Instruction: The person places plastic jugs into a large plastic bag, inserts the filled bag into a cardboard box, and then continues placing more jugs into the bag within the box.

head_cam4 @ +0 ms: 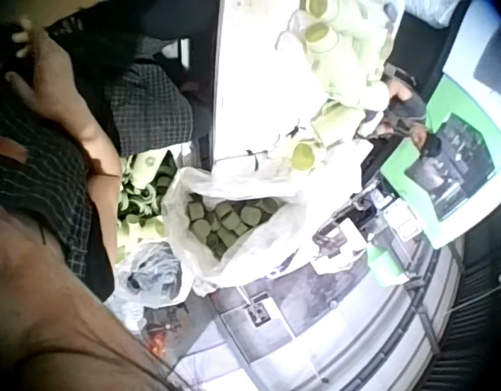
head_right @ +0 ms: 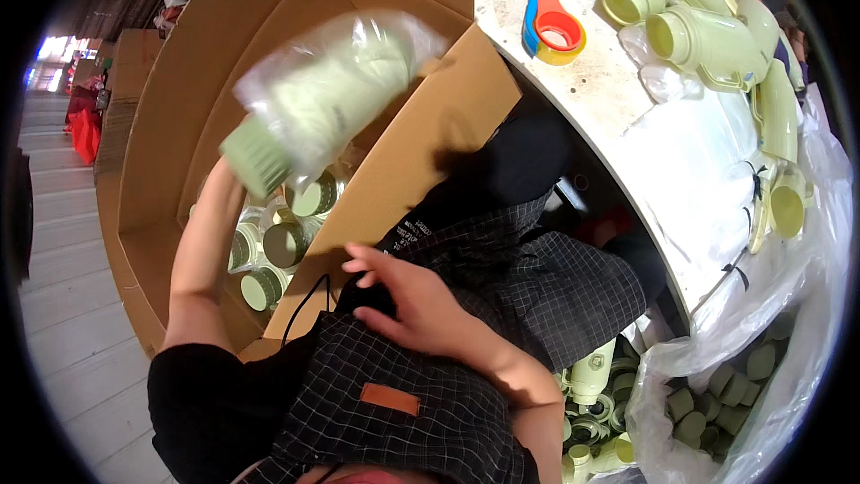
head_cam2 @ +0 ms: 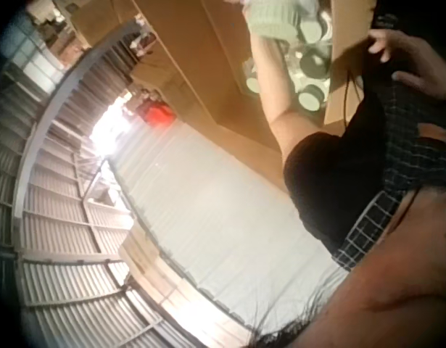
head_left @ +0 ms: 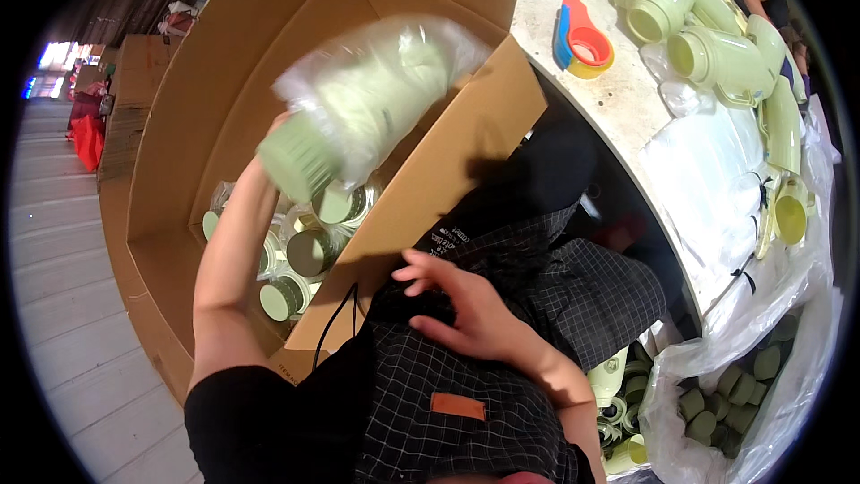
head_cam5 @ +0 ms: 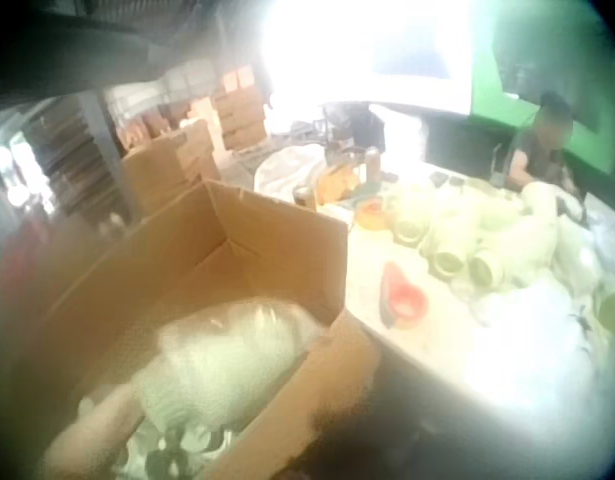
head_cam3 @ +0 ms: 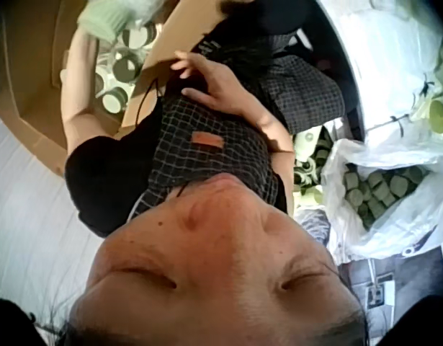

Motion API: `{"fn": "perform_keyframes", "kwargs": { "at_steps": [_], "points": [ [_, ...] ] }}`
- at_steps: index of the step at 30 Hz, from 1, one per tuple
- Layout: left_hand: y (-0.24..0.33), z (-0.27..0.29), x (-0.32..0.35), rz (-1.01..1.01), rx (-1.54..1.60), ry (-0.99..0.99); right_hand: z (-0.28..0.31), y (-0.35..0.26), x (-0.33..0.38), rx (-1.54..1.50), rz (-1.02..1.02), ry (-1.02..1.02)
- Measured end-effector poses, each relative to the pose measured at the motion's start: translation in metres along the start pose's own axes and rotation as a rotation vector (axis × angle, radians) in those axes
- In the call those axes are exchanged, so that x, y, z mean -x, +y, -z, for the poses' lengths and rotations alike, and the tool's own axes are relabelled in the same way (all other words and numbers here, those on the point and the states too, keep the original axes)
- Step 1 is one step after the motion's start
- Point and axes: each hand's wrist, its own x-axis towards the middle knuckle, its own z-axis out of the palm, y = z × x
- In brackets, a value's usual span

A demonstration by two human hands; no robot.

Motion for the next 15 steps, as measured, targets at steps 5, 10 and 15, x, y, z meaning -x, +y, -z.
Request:
{"fn": "perform_keyframes", "kwargs": {
  "at_steps": [5, 10, 15],
  "points": [
    [-0.033, -0.069, -0.104, 0.438, -0.616, 0.132, 0.025, 0.032, 0.08, 0.116, -0.292, 0.512],
    [-0.112, 0.033, -0.151, 0.549, -0.535, 0.113, 0.03, -0.007, 0.245, 0.377, -0.602, 1.355],
    [-0.104, 0.067, -0.203, 0.638, -0.937, 0.301, -0.018, -0.036, 0.438, 0.946, -1.206, 2.003]
  ]
}}
